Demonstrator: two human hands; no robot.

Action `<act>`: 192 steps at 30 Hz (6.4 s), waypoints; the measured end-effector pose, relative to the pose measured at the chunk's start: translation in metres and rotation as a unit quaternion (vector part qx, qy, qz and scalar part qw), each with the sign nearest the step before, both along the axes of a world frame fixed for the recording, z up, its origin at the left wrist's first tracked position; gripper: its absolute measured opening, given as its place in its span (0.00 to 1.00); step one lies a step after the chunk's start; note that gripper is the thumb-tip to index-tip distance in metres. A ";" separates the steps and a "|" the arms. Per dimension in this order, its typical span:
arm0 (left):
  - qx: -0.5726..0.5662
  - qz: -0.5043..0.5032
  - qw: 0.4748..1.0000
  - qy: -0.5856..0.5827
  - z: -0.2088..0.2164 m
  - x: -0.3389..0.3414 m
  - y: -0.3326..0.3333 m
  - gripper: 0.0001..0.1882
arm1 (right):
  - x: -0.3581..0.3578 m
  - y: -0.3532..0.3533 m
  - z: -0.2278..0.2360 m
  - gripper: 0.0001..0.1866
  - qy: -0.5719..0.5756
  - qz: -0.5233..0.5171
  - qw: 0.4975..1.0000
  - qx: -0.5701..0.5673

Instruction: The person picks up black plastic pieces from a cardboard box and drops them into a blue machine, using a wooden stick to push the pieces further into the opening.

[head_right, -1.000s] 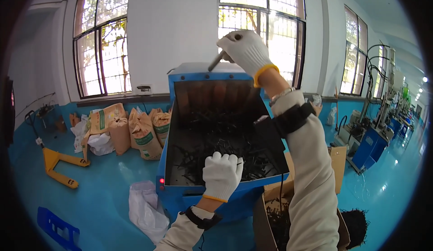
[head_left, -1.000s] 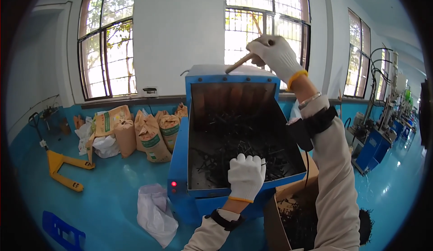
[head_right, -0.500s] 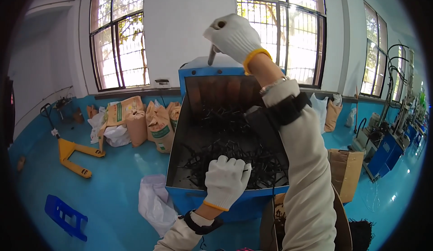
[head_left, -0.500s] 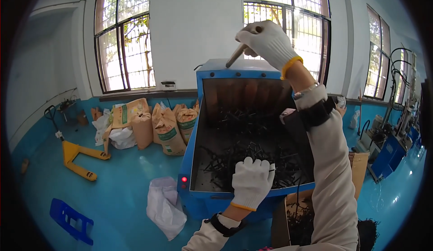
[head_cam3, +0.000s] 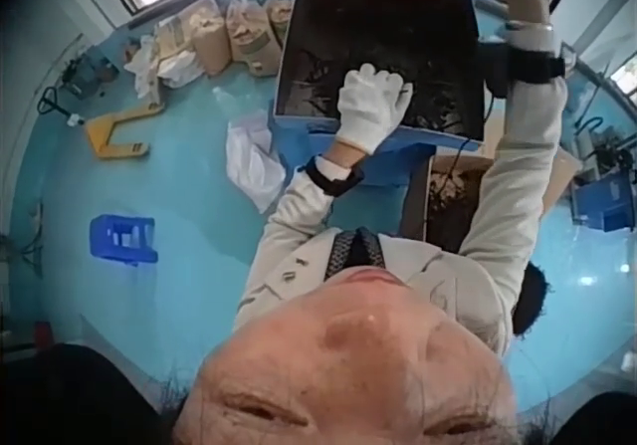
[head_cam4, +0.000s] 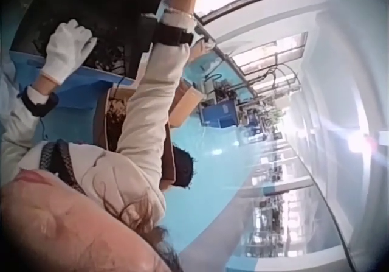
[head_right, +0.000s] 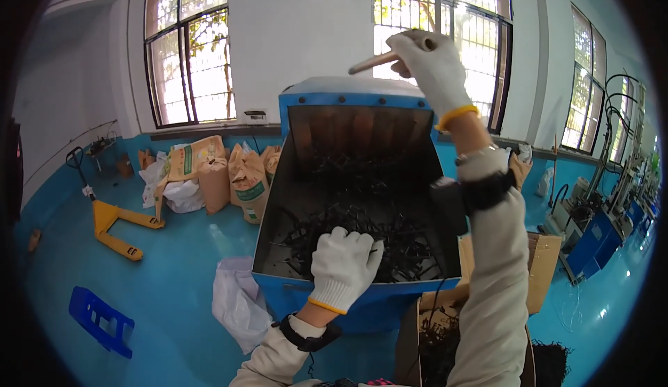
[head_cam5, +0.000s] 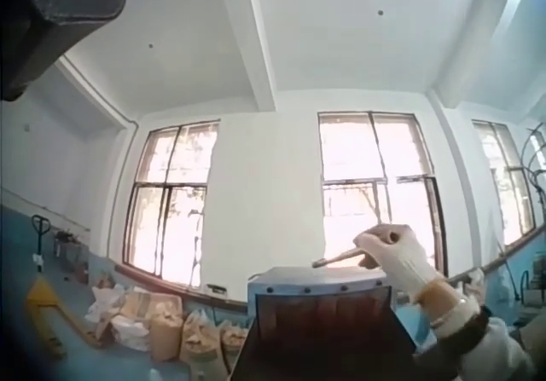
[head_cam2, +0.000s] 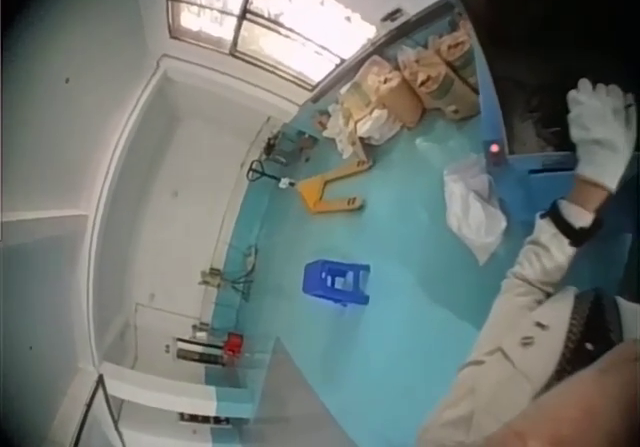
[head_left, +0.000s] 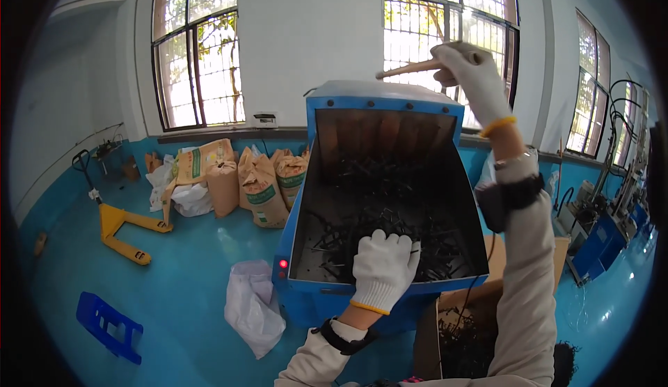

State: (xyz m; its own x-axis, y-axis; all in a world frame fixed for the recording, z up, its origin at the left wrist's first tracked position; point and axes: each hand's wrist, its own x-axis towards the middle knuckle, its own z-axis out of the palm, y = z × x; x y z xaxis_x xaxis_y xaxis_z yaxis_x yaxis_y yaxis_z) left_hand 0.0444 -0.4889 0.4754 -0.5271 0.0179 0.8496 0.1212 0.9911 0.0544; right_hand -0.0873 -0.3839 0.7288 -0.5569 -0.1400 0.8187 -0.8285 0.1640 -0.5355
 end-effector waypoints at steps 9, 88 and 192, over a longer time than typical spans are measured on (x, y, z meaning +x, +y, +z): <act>0.002 0.004 1.000 -0.001 -0.001 -0.009 0.002 0.16 | 0.084 0.092 -0.036 0.16 -0.013 0.079 0.982 0.172; 0.008 0.153 0.968 -0.197 0.020 0.015 0.029 0.20 | 0.208 0.138 -0.316 0.11 -0.003 -0.020 0.991 -0.130; -0.022 -0.006 0.999 -0.024 -0.004 -0.005 0.000 0.10 | 0.093 0.089 -0.194 0.12 -0.253 -0.016 0.967 -0.020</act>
